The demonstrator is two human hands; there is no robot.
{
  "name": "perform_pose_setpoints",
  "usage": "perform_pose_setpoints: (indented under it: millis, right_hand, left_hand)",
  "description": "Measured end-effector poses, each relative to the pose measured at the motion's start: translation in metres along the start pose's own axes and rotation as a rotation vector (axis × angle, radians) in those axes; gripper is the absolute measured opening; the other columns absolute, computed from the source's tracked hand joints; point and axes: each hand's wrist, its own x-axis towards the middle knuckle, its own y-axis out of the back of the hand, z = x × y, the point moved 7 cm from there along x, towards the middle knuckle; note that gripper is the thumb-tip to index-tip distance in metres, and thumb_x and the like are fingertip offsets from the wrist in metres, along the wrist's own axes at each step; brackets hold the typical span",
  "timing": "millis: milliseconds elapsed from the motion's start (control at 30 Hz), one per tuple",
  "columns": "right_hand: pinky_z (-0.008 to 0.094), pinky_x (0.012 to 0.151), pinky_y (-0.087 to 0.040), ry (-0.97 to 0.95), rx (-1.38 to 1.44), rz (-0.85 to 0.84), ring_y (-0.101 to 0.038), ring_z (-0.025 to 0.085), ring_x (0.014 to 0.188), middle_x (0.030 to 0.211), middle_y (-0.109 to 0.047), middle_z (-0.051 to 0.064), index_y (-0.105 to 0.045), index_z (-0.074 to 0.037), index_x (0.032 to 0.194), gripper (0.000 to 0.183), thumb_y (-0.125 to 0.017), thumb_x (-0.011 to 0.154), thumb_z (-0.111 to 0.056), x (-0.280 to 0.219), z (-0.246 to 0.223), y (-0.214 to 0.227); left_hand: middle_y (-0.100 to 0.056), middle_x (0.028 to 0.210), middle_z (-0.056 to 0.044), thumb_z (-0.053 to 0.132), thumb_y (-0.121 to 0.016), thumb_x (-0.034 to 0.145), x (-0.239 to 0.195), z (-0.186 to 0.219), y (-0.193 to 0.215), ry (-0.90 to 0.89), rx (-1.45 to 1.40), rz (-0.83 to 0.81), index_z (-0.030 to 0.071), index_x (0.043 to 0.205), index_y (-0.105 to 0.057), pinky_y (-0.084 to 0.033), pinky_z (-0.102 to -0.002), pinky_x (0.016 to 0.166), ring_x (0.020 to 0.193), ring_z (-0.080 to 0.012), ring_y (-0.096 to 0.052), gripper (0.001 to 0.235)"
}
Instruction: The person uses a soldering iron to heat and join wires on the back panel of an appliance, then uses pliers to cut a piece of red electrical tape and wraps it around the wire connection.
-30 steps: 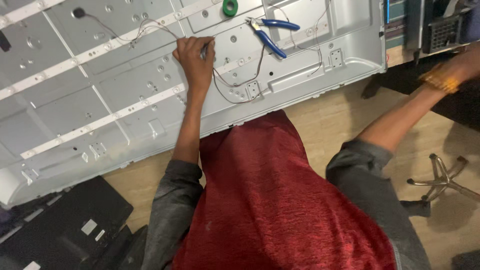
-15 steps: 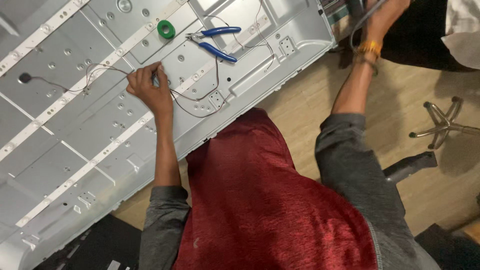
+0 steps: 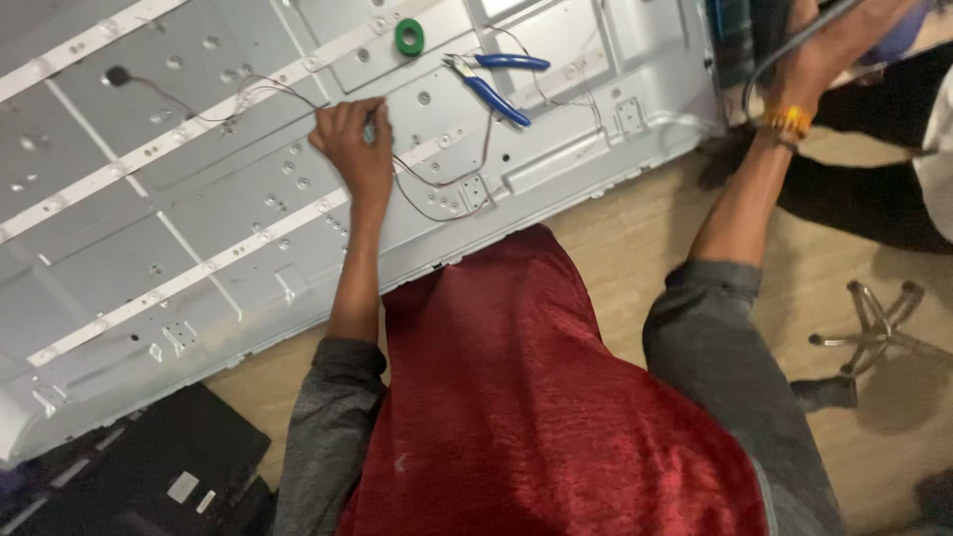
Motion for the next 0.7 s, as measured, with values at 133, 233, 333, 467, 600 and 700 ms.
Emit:
perform_pose_setpoints:
  millis: [133,233,333,467,600,700]
  right_hand:
    - [0.045,0.137,-0.006,0.033,0.048,0.015,-0.003,0.032,0.162,0.171,-0.005,0.022,-0.003,-0.002,0.167,0.113,-0.074,0.094,-0.051,-0.018,-0.067,-0.029]
    - [0.043,0.139,-0.005,-0.024,0.226,-0.013,-0.006,0.034,0.162,0.173,-0.01,0.019,-0.008,-0.004,0.169,0.112,-0.082,0.101,-0.052,-0.035,-0.157,-0.067]
    - [0.049,0.132,-0.028,0.079,0.249,-0.084,-0.03,0.04,0.155,0.167,-0.027,0.023,-0.018,-0.003,0.164,0.108,-0.083,0.09,-0.048,-0.044,-0.245,-0.079]
    - [0.054,0.111,-0.041,0.113,0.308,-0.009,-0.05,0.039,0.138,0.149,-0.044,0.021,-0.031,-0.007,0.155,0.097,-0.094,0.094,-0.048,-0.045,-0.318,-0.066]
    - [0.051,0.102,-0.047,0.127,0.321,0.026,-0.054,0.037,0.127,0.134,-0.047,0.018,-0.039,-0.01,0.143,0.088,-0.094,0.091,-0.054,-0.042,-0.34,-0.052]
    - [0.048,0.101,-0.051,0.054,0.437,-0.068,-0.058,0.033,0.125,0.13,-0.048,0.017,-0.041,-0.007,0.142,0.08,-0.088,0.096,-0.051,-0.047,-0.327,-0.052]
  left_hand:
    - [-0.067,0.091,0.003,0.015,-0.077,0.094,-0.001,0.002,-0.001,0.024,-0.007,-0.014,0.014,0.101,-0.076,-0.031,-0.041,0.095,0.1,-0.0212,-0.053,0.007]
    - [-0.067,0.091,0.003,0.015,-0.077,0.093,-0.001,0.006,0.004,0.013,-0.016,0.001,0.015,0.1,-0.075,-0.031,-0.04,0.094,0.101,-0.0215,-0.054,0.006]
    - [-0.067,0.092,0.002,0.016,-0.076,0.094,0.006,0.009,0.004,-0.015,-0.02,0.023,0.015,0.099,-0.075,-0.031,-0.04,0.094,0.101,-0.0216,-0.054,0.006]
    - [-0.066,0.092,0.002,0.015,-0.076,0.095,0.001,0.009,0.007,-0.002,-0.017,-0.001,0.013,0.1,-0.073,-0.032,-0.04,0.093,0.099,-0.0217,-0.053,0.006]
    - [-0.065,0.09,0.002,0.015,-0.076,0.094,0.004,0.014,0.011,-0.02,-0.016,0.028,0.014,0.099,-0.073,-0.032,-0.04,0.093,0.1,-0.0214,-0.053,0.007]
    - [-0.065,0.091,0.003,0.015,-0.076,0.094,0.002,0.014,0.011,-0.015,-0.024,0.024,0.014,0.099,-0.073,-0.032,-0.04,0.093,0.099,-0.0211,-0.053,0.006]
